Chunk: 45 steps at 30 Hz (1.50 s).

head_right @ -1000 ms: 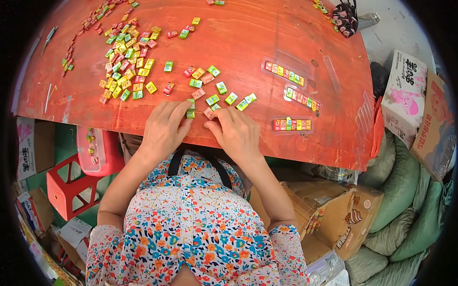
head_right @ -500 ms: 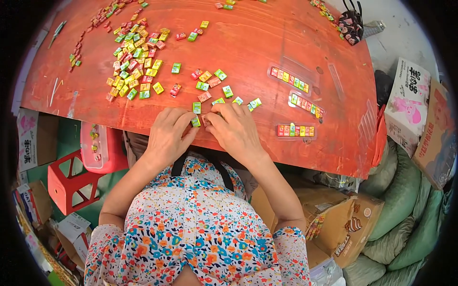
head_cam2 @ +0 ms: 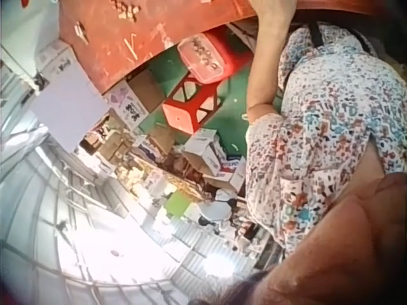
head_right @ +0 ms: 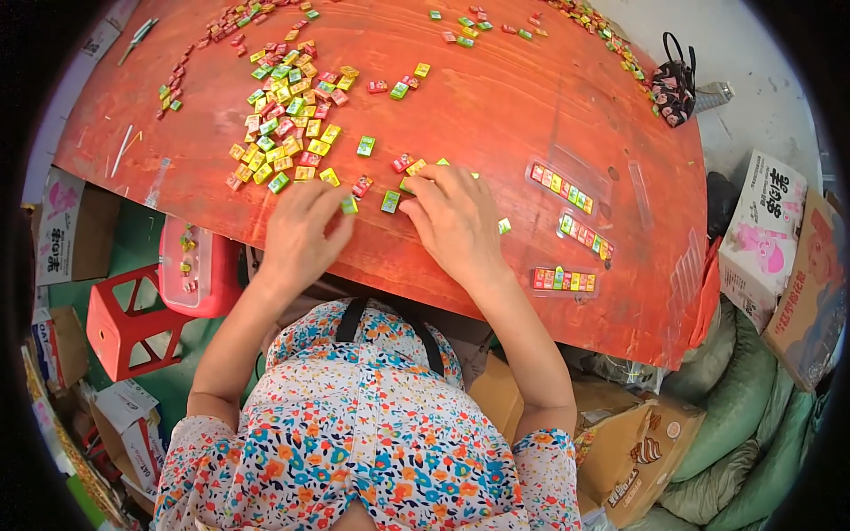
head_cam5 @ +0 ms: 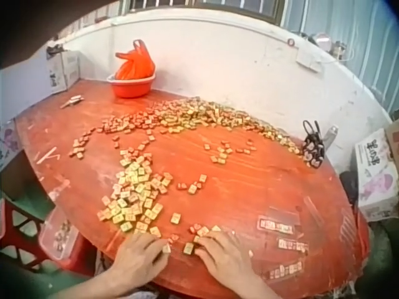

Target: Sorting and packaging small colorful toy components into plastic trays and boxes.

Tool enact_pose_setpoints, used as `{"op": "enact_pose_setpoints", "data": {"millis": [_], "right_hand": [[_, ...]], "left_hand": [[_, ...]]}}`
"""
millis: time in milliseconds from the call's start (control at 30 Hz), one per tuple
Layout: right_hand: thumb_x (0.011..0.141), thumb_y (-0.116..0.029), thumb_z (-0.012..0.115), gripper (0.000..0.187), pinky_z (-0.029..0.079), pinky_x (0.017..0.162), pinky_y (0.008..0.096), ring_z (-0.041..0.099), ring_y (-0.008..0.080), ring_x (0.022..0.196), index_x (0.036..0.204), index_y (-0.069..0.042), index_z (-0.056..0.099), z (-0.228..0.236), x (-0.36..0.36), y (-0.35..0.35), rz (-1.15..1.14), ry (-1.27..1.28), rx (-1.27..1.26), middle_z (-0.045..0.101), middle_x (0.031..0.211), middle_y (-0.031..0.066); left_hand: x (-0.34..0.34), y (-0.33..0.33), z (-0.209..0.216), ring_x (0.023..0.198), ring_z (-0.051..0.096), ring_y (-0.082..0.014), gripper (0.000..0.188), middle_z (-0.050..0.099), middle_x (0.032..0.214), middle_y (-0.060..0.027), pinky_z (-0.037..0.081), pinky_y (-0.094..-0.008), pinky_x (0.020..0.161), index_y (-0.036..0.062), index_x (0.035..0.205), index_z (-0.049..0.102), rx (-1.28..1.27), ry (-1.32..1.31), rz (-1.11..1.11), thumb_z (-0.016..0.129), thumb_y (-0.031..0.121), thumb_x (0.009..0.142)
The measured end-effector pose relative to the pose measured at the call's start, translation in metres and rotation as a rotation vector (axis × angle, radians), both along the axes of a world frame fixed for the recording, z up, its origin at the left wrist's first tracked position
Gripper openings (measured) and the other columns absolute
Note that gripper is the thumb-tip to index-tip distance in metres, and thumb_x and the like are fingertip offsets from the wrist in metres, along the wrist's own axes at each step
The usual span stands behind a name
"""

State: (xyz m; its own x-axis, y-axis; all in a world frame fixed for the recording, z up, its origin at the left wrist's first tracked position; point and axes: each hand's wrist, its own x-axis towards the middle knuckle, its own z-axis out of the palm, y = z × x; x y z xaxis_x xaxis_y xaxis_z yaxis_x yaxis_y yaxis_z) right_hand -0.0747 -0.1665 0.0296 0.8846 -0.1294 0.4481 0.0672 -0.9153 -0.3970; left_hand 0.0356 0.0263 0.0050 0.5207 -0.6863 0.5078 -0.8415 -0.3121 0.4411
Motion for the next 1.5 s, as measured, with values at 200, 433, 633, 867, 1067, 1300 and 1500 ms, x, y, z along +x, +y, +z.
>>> {"op": "enact_pose_setpoints", "data": {"millis": [200, 433, 633, 867, 1067, 1300, 1500], "right_hand": [[0.078, -0.013, 0.076, 0.026, 0.048, 0.083, 0.0408, 0.059, 0.0286, 0.100, 0.101, -0.005, 0.069, 0.006, 0.006, 0.001, 0.066, 0.136, -0.014, 0.062, 0.106, 0.0073], [0.075, -0.014, 0.076, 0.031, 0.045, 0.086, 0.0421, 0.057, 0.0288, 0.100, 0.104, -0.004, 0.068, -0.012, 0.009, 0.010, 0.058, 0.117, -0.079, 0.061, 0.109, 0.0081], [0.074, -0.012, 0.077, 0.031, 0.045, 0.087, 0.0418, 0.057, 0.0287, 0.100, 0.103, -0.004, 0.068, -0.010, -0.009, 0.006, 0.084, 0.107, -0.027, 0.061, 0.110, 0.0074], [0.074, -0.011, 0.077, 0.032, 0.046, 0.088, 0.0417, 0.058, 0.0292, 0.102, 0.103, -0.005, 0.068, -0.014, -0.017, -0.013, 0.049, 0.086, -0.052, 0.062, 0.111, 0.0074], [0.075, -0.010, 0.075, 0.026, 0.046, 0.086, 0.0414, 0.059, 0.0276, 0.097, 0.099, -0.006, 0.068, -0.021, -0.010, -0.005, 0.014, 0.029, -0.071, 0.063, 0.105, 0.0064], [0.077, -0.009, 0.073, 0.016, 0.045, 0.076, 0.0402, 0.059, 0.0262, 0.084, 0.091, -0.007, 0.066, -0.018, -0.016, -0.005, 0.002, 0.035, -0.147, 0.063, 0.088, 0.0057], [0.078, -0.010, 0.072, 0.023, 0.045, 0.077, 0.0392, 0.059, 0.0274, 0.083, 0.099, -0.006, 0.067, -0.012, -0.035, -0.008, -0.153, 0.041, -0.038, 0.062, 0.086, 0.0079]], "left_hand": [[0.042, -0.007, 0.010, 0.087, 0.057, -0.0250, 0.022, 0.056, 0.085, -0.0063, 0.045, -0.0383, 0.077, 0.0076, 0.097, 0.065, 0.161, -0.191, -0.137, 0.065, 0.009, 0.074], [0.033, -0.014, 0.009, 0.087, 0.058, -0.0245, 0.015, 0.058, 0.082, -0.0066, 0.045, -0.0385, 0.078, 0.0082, 0.087, 0.067, 0.208, -0.146, -0.305, 0.070, 0.016, 0.074], [0.003, -0.004, 0.007, 0.092, 0.057, -0.0266, 0.034, 0.058, 0.091, -0.0079, 0.045, -0.0392, 0.080, 0.0051, 0.102, 0.065, 0.190, -0.024, -0.196, 0.075, 0.019, 0.073], [-0.015, -0.014, 0.001, 0.096, 0.054, -0.0272, 0.050, 0.056, 0.100, -0.0087, 0.044, -0.0392, 0.081, 0.0048, 0.113, 0.061, 0.126, 0.099, -0.123, 0.079, 0.027, 0.072], [-0.017, -0.034, 0.001, 0.096, 0.053, -0.0264, 0.037, 0.055, 0.099, -0.0074, 0.043, -0.0407, 0.080, 0.0057, 0.103, 0.063, 0.062, 0.029, -0.105, 0.077, 0.026, 0.075], [0.015, -0.056, 0.004, 0.075, 0.060, -0.0307, 0.015, 0.061, 0.080, -0.0111, 0.047, -0.0415, 0.068, 0.0050, 0.094, 0.063, 0.016, 0.010, -0.062, 0.065, 0.010, 0.080], [0.005, -0.095, 0.004, 0.081, 0.062, -0.0285, 0.011, 0.062, 0.082, -0.0098, 0.050, -0.0392, 0.070, 0.0057, 0.086, 0.066, 0.104, -0.120, -0.194, 0.064, 0.014, 0.079]]}}
